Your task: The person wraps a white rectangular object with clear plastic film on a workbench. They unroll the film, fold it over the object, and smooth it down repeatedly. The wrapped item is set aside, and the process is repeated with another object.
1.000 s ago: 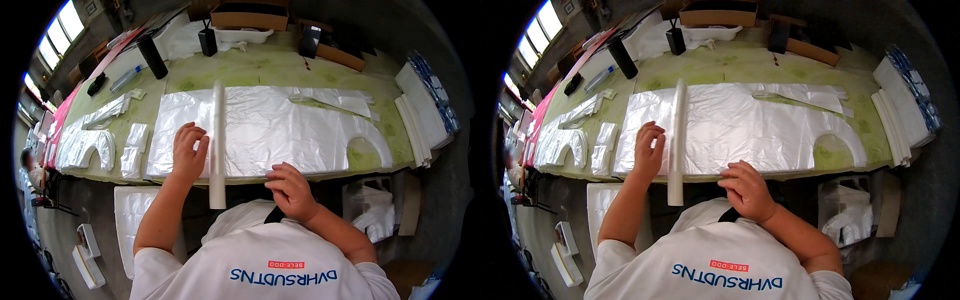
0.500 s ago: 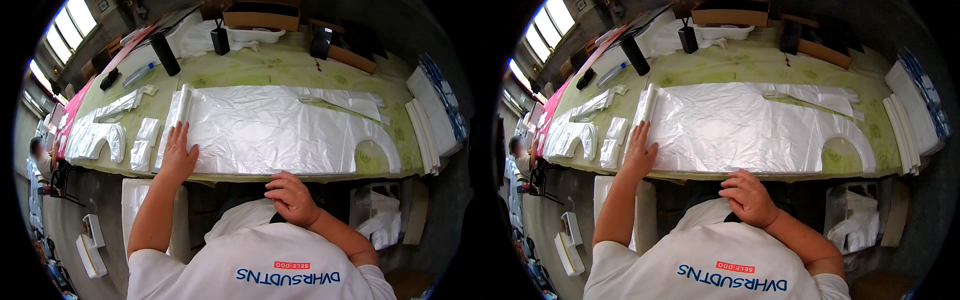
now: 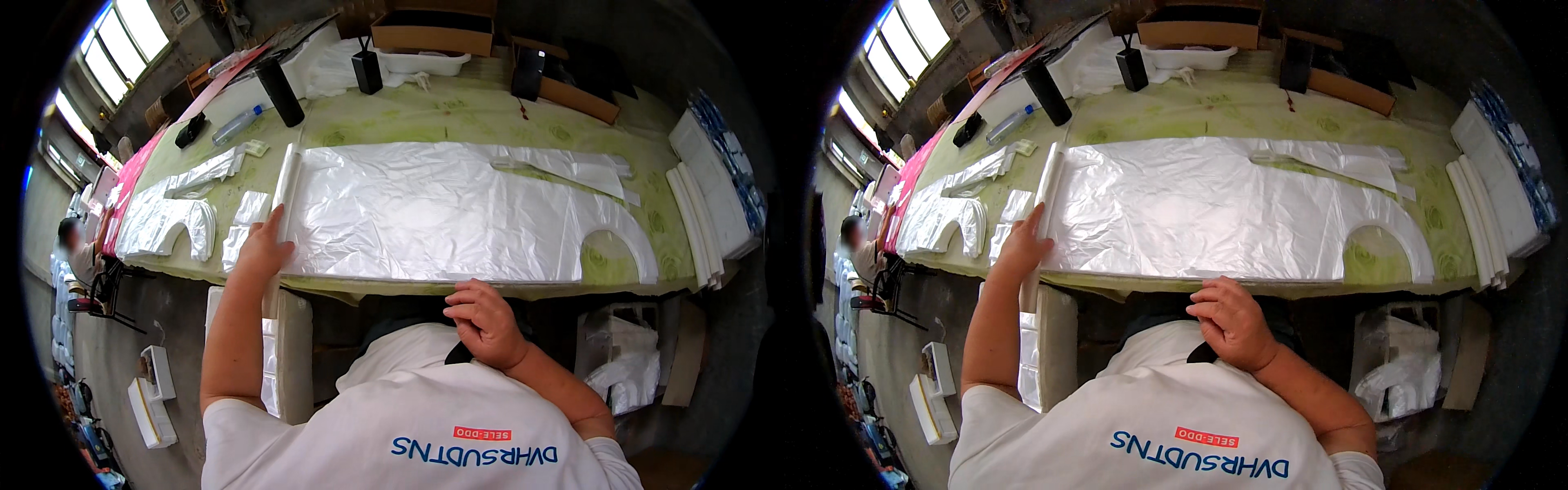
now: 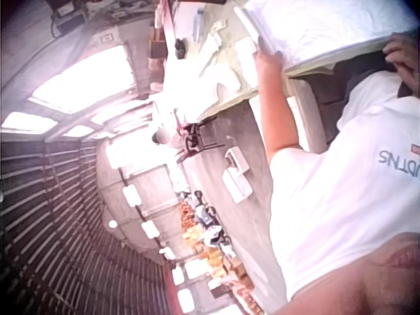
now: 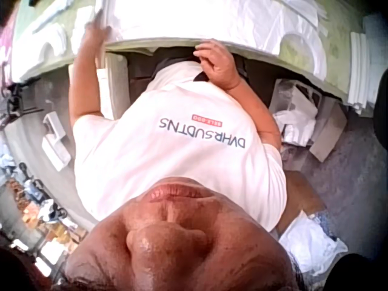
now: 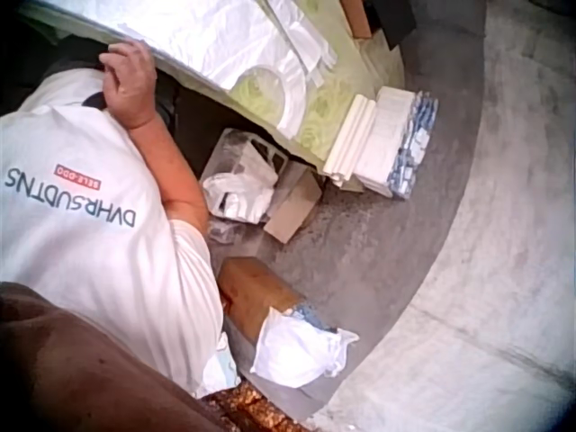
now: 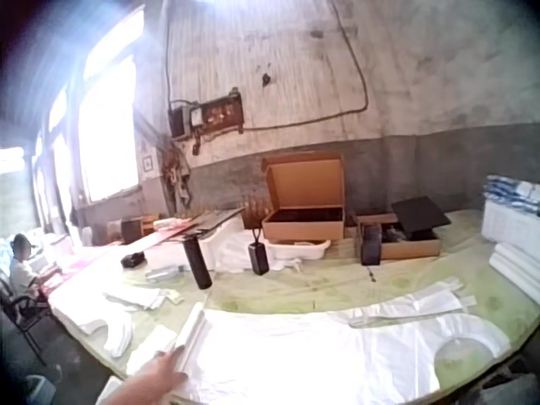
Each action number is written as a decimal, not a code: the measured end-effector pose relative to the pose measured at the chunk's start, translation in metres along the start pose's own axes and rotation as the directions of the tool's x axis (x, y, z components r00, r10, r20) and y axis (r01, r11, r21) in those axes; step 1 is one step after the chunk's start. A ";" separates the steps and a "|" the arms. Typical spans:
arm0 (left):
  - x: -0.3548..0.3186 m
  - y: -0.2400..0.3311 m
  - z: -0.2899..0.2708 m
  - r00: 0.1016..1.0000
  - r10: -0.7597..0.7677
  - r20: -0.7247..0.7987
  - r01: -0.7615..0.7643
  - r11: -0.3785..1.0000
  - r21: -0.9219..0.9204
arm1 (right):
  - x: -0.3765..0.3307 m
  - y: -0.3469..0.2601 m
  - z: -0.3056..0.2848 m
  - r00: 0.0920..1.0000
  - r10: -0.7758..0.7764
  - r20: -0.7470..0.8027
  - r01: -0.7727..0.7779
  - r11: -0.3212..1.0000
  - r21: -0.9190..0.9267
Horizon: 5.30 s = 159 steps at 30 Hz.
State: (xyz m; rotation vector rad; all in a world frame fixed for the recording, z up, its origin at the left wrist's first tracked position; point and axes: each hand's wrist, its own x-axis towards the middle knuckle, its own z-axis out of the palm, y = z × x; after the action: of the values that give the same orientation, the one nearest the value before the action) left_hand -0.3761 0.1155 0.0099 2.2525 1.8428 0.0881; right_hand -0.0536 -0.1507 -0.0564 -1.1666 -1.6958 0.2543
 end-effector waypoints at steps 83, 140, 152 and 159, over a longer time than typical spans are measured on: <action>0.152 0.204 0.053 0.796 0.262 0.546 0.191 0.746 -0.638 | -0.019 0.007 -0.058 0.438 0.799 0.413 -0.887 0.310 0.342; -0.071 0.157 0.099 0.310 0.951 0.018 -0.874 0.292 -0.388 | 0.036 0.045 -0.042 0.983 0.074 0.169 -0.006 0.927 -0.374; -0.074 0.163 0.096 0.638 0.749 -0.178 -0.590 0.327 -0.738 | 0.061 0.061 -0.016 0.948 0.233 0.217 -0.208 0.969 -0.132; -0.070 0.160 0.106 0.605 0.764 -0.224 -0.787 0.531 -0.315 | 0.055 0.047 -0.017 0.971 0.221 0.093 -0.219 0.975 -0.036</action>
State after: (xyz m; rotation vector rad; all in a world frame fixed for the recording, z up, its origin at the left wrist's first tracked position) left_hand -0.2170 0.0030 -0.0524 2.5669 0.5718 0.6157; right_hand -0.0133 -0.0898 -0.0450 -1.3829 -1.6569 0.4331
